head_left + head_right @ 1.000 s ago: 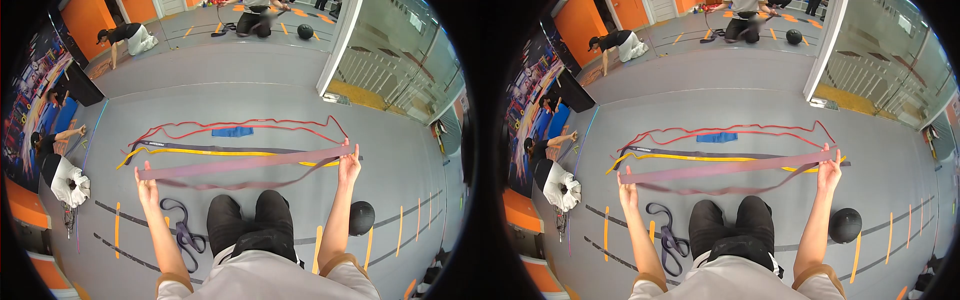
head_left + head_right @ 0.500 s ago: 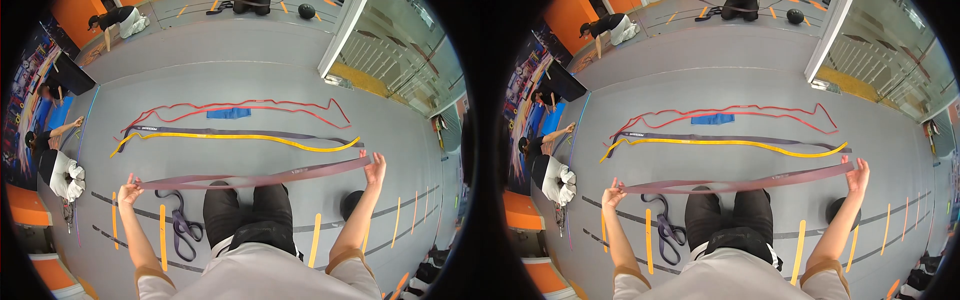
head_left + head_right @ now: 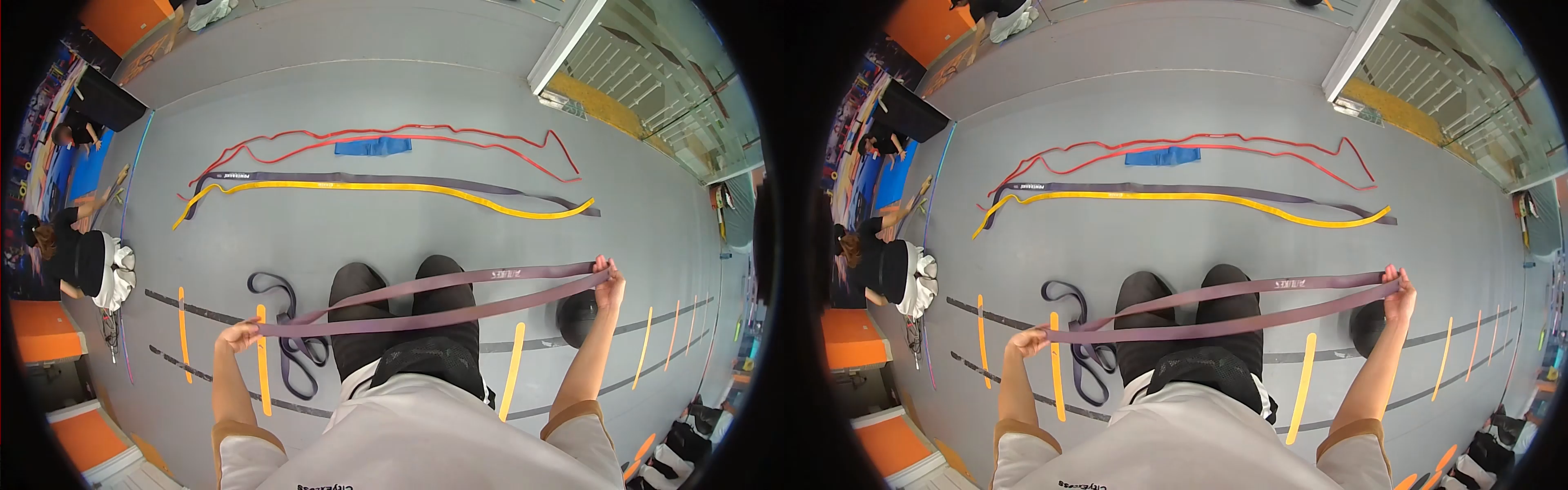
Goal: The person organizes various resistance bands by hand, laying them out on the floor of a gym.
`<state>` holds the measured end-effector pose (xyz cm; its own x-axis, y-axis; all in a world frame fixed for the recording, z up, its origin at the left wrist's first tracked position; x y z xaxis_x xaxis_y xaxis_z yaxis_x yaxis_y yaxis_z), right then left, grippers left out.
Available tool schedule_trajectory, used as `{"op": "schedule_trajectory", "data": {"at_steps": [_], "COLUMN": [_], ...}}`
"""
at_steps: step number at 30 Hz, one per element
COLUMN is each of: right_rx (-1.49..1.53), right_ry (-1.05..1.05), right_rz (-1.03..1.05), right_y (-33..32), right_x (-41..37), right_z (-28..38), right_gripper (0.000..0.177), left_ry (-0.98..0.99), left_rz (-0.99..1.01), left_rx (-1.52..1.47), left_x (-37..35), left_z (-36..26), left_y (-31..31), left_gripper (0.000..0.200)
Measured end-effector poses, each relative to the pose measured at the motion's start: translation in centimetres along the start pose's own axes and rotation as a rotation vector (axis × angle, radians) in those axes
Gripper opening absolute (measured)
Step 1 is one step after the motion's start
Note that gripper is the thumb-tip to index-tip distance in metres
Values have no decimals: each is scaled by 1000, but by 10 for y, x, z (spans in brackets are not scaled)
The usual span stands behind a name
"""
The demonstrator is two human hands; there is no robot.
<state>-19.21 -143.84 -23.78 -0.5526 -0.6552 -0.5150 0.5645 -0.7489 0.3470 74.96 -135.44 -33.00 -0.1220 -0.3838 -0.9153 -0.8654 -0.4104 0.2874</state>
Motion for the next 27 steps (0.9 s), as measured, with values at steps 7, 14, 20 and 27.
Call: {"op": "schedule_trajectory", "data": {"at_steps": [7,14,20,27], "right_rx": [-743,-881,-658,-719], "right_ry": [-501,-446,-244,-16], "right_rz": [274,78,-415,-443], "right_y": [40,13,-46,-59], "right_x": [-10,30,53,61], "right_z": [47,46,35,24], "right_gripper": [54,35,18,19], "left_ry": [-489,-577,190,311], "left_rz": [157,-166,193,-13], "left_rx": [802,1497,622,1168], "left_x": [-26,-62,-72,-55], "left_z": [13,0,-22,-49], "left_y": [21,62,82,60], "left_gripper": [39,27,39,19]}}
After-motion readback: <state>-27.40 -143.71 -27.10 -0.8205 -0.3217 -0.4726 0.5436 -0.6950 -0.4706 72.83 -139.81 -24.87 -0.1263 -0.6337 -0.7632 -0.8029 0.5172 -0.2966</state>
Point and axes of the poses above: each hand's wrist, its own x-axis towards the middle knuckle, its own y-axis out of the palm, z = x × y, the point moved 5 cm from there along x, towards the middle knuckle, and after that the axes turned 6 degrees about -x, right-handed, at the moved point
